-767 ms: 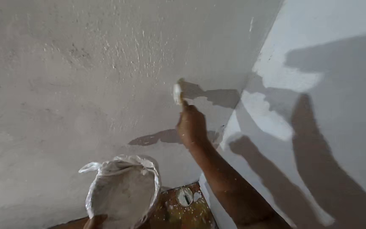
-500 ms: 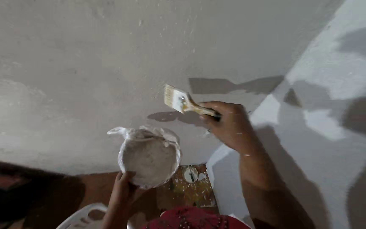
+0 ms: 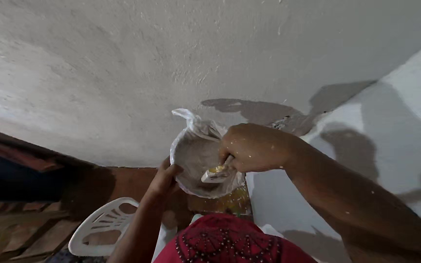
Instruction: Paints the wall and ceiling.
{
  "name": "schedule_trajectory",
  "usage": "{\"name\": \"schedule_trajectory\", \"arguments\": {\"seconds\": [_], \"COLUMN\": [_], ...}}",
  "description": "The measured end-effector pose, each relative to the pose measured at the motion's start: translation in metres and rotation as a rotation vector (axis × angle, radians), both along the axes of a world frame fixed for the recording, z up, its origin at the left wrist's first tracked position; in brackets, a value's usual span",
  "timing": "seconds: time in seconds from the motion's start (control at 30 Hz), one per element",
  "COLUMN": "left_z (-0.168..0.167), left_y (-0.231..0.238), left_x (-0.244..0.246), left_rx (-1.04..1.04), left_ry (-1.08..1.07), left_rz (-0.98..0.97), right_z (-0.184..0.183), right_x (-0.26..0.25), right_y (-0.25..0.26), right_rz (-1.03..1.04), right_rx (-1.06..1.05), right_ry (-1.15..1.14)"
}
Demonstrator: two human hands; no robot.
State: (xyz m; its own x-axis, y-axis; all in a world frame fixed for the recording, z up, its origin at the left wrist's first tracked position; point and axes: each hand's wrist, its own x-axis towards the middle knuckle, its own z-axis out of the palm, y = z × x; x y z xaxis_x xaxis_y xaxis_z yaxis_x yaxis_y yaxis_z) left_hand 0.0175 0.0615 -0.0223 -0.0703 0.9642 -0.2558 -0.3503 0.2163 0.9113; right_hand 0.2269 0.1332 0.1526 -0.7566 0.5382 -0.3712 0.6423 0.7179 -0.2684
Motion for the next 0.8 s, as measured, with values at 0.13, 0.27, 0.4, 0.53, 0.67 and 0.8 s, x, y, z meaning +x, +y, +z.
{"name": "schedule_trajectory", "arguments": {"seconds": [0.13, 0.27, 0.4, 0.53, 0.67, 0.8], "left_z": [-0.007, -0.007, -0.007, -0.003, -0.004, 0.001], "left_y": [-0.001, -0.002, 0.001, -0.002, -0.001, 0.005], "left_x": [-0.001, -0.002, 0.003, 0.007, 0.004, 0.004], "left_rx": [-0.006, -0.011, -0.032, -0.036, 0.021, 0.026], "left_ry": [0.019, 0.056, 0.038, 0.03, 0.028, 0.071], "left_rz": [-0.056, -0.05, -0.034, -0.055, -0.055, -0.021], "right_z": [0.004, 0.027, 0.008, -0.004, 0.002, 0.012], "right_x": [0.0, 0.013, 0.005, 0.015, 0.057, 0.102], "right_y": [0.024, 0.017, -0.006, 0.013, 0.031, 0.028], "right_rz": [-0.066, -0.125, -0.011, -0.11, -0.268, -0.369], "right_rx": [0.077, 0.225, 0.092, 0.069, 0.134, 0.153], "right_ry": [-0.057, -0.065, -0.027, -0.041, 0.048, 0.239]}}
